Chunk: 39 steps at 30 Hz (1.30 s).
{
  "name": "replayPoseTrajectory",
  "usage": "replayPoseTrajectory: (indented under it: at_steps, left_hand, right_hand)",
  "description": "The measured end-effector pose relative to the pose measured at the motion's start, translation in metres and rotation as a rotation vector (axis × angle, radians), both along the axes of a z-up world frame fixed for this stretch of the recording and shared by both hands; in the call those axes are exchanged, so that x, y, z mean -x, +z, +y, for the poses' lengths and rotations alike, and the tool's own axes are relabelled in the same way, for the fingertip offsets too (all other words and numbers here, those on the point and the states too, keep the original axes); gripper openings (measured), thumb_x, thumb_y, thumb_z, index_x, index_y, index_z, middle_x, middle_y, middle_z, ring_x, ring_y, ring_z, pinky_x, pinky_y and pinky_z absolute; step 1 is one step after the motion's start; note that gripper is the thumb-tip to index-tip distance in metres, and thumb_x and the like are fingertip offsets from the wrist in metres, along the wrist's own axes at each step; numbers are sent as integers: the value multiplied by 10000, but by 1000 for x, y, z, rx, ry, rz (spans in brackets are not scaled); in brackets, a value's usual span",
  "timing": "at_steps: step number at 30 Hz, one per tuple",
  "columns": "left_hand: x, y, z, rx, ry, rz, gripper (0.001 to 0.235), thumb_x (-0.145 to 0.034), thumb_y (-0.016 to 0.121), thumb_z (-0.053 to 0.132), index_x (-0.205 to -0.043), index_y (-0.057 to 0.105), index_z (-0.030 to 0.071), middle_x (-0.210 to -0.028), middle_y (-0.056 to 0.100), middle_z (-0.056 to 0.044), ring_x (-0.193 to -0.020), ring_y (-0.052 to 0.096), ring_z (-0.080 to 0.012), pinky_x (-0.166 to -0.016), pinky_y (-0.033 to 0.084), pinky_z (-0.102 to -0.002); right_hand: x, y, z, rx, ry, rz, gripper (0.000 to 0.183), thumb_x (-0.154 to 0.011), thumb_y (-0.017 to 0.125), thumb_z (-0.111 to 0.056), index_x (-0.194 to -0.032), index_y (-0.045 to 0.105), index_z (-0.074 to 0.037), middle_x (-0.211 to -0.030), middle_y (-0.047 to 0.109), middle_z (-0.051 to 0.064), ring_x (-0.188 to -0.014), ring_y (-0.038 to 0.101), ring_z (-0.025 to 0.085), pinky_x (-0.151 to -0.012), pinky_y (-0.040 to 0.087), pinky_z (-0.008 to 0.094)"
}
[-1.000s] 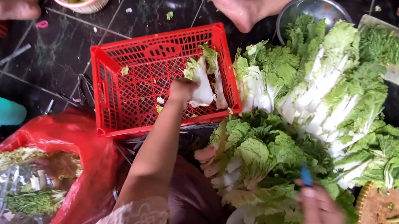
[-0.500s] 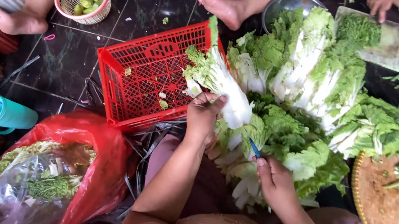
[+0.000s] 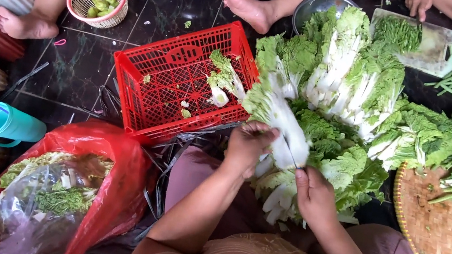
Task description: The person cuts the base of napa cabbage heads using a knife and places them in a red crate. They then pick up a cabbage head, remove outer leaves, and tie the bundle with a plastic strip.
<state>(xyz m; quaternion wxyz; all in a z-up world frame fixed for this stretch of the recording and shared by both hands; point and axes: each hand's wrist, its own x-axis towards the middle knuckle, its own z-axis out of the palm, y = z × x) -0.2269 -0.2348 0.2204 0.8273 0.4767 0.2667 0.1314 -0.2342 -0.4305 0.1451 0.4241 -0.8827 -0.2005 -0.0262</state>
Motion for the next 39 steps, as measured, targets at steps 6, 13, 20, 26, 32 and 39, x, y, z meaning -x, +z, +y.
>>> replayPoseTrajectory:
  at_steps: [6, 13, 20, 26, 32, 39]
  left_hand:
    - [6, -17, -13, 54, -56, -2, 212, -843, 841, 63, -840, 634, 18, -692, 549, -33, -559, 612, -101, -493, 594, -202]
    - [32, 2, -36, 50, -186, -22, 195, -831, 843, 68, -817, 652, 37, -711, 623, -35, -586, 590, -80, -477, 583, -192]
    - [28, -11, -29, 207, -444, 0, 334, -884, 818, 264, -1038, 615, 47, -875, 684, -51, -745, 684, -127, -634, 619, -289]
    - [7, -61, -34, 342, -510, -67, 319, -788, 913, 166, -938, 714, -34, -735, 717, -132, -587, 735, -220, -566, 640, -364]
    - [19, -59, -41, 258, -612, -20, 389, -780, 942, 203, -967, 668, 2, -772, 706, -115, -621, 707, -199, -652, 646, -374]
    - [16, -47, -42, 79, -676, 30, 563, -779, 937, 312, -1119, 648, -32, -827, 709, -129, -708, 698, -225, -924, 575, -445]
  right_hand:
    - [-10, -6, -5, 25, 4, -162, 320, -1066, 543, -246, -876, 645, -10, -715, 652, 241, -709, 682, 467, -575, 548, 514]
    - [-22, -30, 2, -181, -199, -95, 374, -915, 785, -167, -1129, 656, 111, -953, 714, 259, -950, 716, 427, -860, 536, 499]
    - [-48, 16, -15, 244, -14, -578, 254, -993, 659, -255, -1043, 708, -11, -794, 651, 132, -747, 694, 350, -657, 590, 425]
    - [-58, 20, -22, 337, -27, -734, 307, -1007, 659, -377, -1113, 718, -95, -846, 608, 50, -768, 678, 284, -647, 576, 367]
    - [-84, 12, -35, 441, -54, -671, 434, -1042, 554, -508, -1093, 734, -117, -857, 658, 47, -780, 708, 283, -646, 588, 371]
    - [-100, 48, -38, 579, -132, -480, 451, -1081, 551, -518, -1101, 744, -110, -849, 691, 87, -782, 735, 336, -668, 604, 437]
